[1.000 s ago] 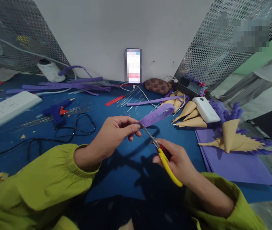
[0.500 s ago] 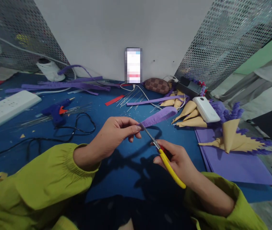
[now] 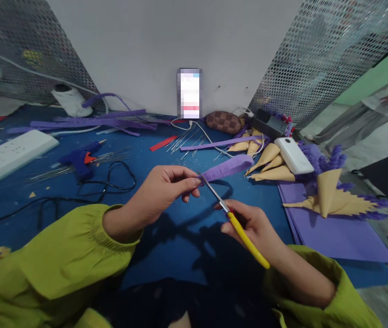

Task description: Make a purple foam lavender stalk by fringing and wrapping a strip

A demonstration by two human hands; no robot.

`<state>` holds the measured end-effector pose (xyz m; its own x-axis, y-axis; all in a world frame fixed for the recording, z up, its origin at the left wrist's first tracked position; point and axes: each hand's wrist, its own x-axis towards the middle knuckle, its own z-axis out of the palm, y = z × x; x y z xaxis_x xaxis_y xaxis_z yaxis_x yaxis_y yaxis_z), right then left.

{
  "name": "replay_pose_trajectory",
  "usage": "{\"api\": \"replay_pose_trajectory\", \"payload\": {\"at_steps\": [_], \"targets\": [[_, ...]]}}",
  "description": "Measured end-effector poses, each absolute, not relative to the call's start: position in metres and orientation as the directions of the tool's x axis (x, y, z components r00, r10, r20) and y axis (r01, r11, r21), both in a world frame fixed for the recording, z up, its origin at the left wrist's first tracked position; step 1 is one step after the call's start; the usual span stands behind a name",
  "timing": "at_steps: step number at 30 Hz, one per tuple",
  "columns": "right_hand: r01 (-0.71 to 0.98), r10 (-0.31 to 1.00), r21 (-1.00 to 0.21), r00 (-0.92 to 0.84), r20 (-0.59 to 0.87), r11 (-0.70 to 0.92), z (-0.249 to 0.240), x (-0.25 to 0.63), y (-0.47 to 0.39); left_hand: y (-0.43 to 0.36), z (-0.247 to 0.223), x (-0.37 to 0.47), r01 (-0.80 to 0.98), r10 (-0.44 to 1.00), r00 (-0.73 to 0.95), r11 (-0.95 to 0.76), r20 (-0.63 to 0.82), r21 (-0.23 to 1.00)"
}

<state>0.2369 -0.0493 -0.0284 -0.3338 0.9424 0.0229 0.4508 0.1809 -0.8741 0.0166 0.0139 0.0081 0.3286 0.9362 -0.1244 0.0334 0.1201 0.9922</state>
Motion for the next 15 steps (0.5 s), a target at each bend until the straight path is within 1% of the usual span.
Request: {"api": "replay_pose_trajectory", "payload": {"at_steps": [4, 7, 15], "targets": [[0.362, 0.931, -0.925, -0.364, -0.024, 0.117, -0.025, 0.2354, -0.0489, 0.0158, 0.0081, 0.0155, 0.024, 0.922, 0.348, 0.174, -0.171, 0.984], [0.304, 0.923, -0.948, -0.383, -0.03, 0.095, -0.0245, 0.235, -0.0478, 0.0163, 0.0073, 0.0148, 0.021, 0.915, 0.357, 0.192, -0.187, 0.981], [0.405, 0.936, -0.897, -0.35, 0.028, 0.178, -0.0338, 0.2371, -0.0472, 0.013, 0.0062, 0.0175, 0.031, 0.934, 0.331, 0.133, -0.136, 0.991]]}}
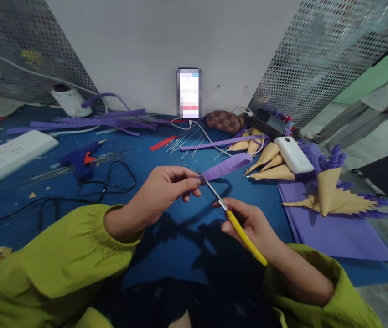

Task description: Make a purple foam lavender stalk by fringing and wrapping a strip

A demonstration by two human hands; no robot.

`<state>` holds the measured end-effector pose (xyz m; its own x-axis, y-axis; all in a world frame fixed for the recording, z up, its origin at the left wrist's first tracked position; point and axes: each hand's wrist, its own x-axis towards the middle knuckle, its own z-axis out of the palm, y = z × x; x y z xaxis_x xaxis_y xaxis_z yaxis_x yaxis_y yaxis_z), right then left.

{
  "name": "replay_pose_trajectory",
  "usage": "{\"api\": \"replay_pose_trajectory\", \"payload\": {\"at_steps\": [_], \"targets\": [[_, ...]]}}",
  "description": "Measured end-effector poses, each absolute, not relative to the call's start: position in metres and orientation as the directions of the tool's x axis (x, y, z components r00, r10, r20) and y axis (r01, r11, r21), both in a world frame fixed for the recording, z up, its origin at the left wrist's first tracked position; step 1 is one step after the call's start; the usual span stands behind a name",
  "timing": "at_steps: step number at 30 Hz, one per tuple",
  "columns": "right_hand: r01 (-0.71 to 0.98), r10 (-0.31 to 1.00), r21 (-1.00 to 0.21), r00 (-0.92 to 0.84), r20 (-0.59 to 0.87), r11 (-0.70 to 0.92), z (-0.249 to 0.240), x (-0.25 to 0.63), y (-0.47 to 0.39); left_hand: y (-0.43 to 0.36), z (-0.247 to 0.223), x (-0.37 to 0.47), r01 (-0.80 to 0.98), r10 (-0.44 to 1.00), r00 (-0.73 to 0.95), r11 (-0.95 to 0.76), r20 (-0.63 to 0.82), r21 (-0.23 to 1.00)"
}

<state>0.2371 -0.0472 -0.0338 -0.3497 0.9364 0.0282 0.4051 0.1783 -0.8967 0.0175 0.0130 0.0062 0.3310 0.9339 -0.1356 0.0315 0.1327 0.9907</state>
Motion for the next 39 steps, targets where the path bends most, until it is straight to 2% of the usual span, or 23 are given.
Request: {"api": "replay_pose_trajectory", "payload": {"at_steps": [17, 28, 39], "targets": [[0.432, 0.944, -0.882, -0.329, 0.038, 0.186, -0.0369, 0.2372, -0.0485, 0.0142, 0.0041, 0.0163, 0.013, 0.928, 0.354, 0.12, -0.117, 0.993], [0.561, 0.946, -0.782, -0.305, 0.111, 0.272, -0.0362, 0.2367, -0.0491, 0.0135, 0.0036, 0.018, 0.002, 0.954, 0.275, 0.122, -0.117, 0.993], [0.556, 0.943, -0.786, -0.318, 0.1, 0.271, -0.0351, 0.2376, -0.0489, 0.0137, 0.0016, 0.0163, 0.005, 0.948, 0.296, 0.119, -0.115, 0.993]]}}
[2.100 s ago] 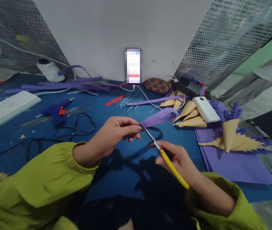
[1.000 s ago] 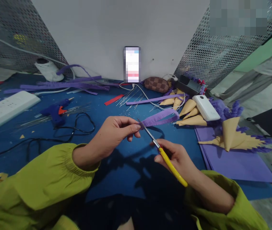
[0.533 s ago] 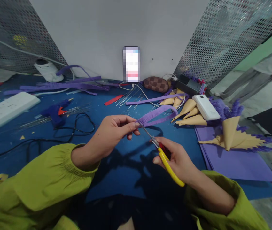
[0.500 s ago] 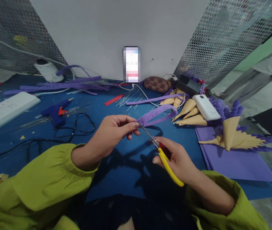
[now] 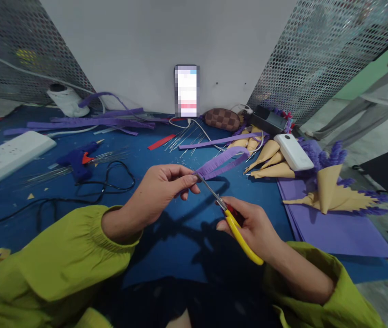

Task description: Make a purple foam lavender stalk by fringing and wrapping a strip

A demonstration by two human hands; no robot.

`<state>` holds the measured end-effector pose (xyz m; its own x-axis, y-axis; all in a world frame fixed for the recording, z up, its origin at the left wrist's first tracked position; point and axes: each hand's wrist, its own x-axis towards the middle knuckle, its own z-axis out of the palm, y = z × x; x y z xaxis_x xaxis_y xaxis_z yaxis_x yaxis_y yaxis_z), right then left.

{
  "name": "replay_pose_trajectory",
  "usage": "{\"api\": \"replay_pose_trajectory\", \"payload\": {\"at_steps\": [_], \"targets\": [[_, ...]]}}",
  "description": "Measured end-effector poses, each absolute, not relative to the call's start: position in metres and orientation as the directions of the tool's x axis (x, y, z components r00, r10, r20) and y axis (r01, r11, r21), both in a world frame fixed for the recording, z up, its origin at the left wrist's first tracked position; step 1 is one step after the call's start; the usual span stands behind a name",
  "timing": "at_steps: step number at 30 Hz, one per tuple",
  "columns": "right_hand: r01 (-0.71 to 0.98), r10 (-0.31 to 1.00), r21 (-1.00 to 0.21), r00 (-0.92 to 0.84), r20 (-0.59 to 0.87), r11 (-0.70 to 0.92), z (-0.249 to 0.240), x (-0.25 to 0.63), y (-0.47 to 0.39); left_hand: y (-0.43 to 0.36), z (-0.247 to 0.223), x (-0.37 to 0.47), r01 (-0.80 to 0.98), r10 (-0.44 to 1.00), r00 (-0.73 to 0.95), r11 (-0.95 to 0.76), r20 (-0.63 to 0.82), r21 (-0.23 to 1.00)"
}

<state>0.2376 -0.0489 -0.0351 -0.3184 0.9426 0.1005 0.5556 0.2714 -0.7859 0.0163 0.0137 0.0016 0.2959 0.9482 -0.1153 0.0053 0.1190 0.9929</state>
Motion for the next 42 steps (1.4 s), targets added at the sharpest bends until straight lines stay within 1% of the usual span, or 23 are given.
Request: {"api": "replay_pose_trajectory", "payload": {"at_steps": [6, 15, 20, 24, 31, 38, 42], "targets": [[0.552, 0.941, -0.78, -0.313, 0.133, 0.294, -0.0358, 0.2356, -0.0492, 0.013, 0.0029, 0.0174, 0.007, 0.946, 0.3, 0.129, -0.126, 0.992], [0.546, 0.942, -0.796, -0.326, 0.086, 0.262, -0.0356, 0.2379, -0.0486, 0.0129, 0.0016, 0.0175, 0.017, 0.934, 0.326, 0.147, -0.145, 0.989], [0.54, 0.946, -0.797, -0.305, 0.112, 0.269, -0.0349, 0.2373, -0.0485, 0.0133, 0.0009, 0.0169, 0.015, 0.934, 0.322, 0.157, -0.154, 0.987], [0.545, 0.947, -0.796, -0.304, 0.107, 0.265, -0.0361, 0.2376, -0.0483, 0.0135, 0.0036, 0.017, 0.021, 0.934, 0.323, 0.156, -0.154, 0.988], [0.474, 0.942, -0.849, -0.326, 0.078, 0.234, -0.0381, 0.2391, -0.0482, 0.0134, 0.0052, 0.0174, 0.023, 0.935, 0.319, 0.158, -0.157, 0.987], [0.495, 0.946, -0.836, -0.313, 0.082, 0.236, -0.0383, 0.2383, -0.048, 0.0133, 0.0067, 0.0179, 0.034, 0.947, 0.29, 0.133, -0.137, 0.99], [0.536, 0.946, -0.805, -0.31, 0.094, 0.255, -0.0359, 0.2374, -0.0489, 0.0136, 0.0055, 0.0181, 0.027, 0.959, 0.256, 0.115, -0.118, 0.993]]}}
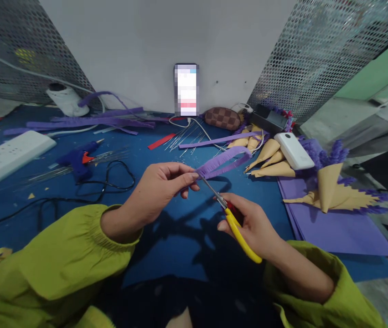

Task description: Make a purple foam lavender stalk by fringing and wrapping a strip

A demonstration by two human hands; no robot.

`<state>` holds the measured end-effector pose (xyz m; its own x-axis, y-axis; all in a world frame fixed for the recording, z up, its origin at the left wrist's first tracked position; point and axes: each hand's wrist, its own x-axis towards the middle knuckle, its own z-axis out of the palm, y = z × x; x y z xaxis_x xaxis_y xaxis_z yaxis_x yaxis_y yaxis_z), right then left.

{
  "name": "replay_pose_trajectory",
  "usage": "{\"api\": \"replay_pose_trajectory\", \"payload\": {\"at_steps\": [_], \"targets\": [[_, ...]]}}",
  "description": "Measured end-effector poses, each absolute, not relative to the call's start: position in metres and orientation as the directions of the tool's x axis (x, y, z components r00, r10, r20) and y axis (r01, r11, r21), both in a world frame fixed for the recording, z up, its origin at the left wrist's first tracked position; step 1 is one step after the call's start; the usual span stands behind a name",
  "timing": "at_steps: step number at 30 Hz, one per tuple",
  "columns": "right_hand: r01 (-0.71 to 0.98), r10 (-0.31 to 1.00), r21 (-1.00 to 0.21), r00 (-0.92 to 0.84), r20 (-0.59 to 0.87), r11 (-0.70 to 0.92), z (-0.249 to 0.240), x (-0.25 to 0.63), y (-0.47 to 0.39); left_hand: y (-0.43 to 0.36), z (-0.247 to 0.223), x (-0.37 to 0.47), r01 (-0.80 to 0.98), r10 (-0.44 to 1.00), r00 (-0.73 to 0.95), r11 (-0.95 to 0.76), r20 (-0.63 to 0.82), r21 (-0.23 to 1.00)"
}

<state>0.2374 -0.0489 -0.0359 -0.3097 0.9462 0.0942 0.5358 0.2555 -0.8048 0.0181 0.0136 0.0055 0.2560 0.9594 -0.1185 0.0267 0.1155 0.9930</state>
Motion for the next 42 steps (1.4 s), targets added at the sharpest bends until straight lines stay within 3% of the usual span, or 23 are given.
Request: {"api": "replay_pose_trajectory", "payload": {"at_steps": [22, 42], "targets": [[0.605, 0.951, -0.745, -0.28, 0.132, 0.281, -0.0331, 0.2376, -0.0491, 0.0121, 0.0066, 0.0175, 0.066, 0.952, 0.283, 0.105, -0.12, 0.992], [0.549, 0.948, -0.794, -0.302, 0.102, 0.26, -0.0354, 0.2375, -0.0483, 0.0124, 0.0032, 0.0178, 0.034, 0.934, 0.326, 0.141, -0.145, 0.989]]}}
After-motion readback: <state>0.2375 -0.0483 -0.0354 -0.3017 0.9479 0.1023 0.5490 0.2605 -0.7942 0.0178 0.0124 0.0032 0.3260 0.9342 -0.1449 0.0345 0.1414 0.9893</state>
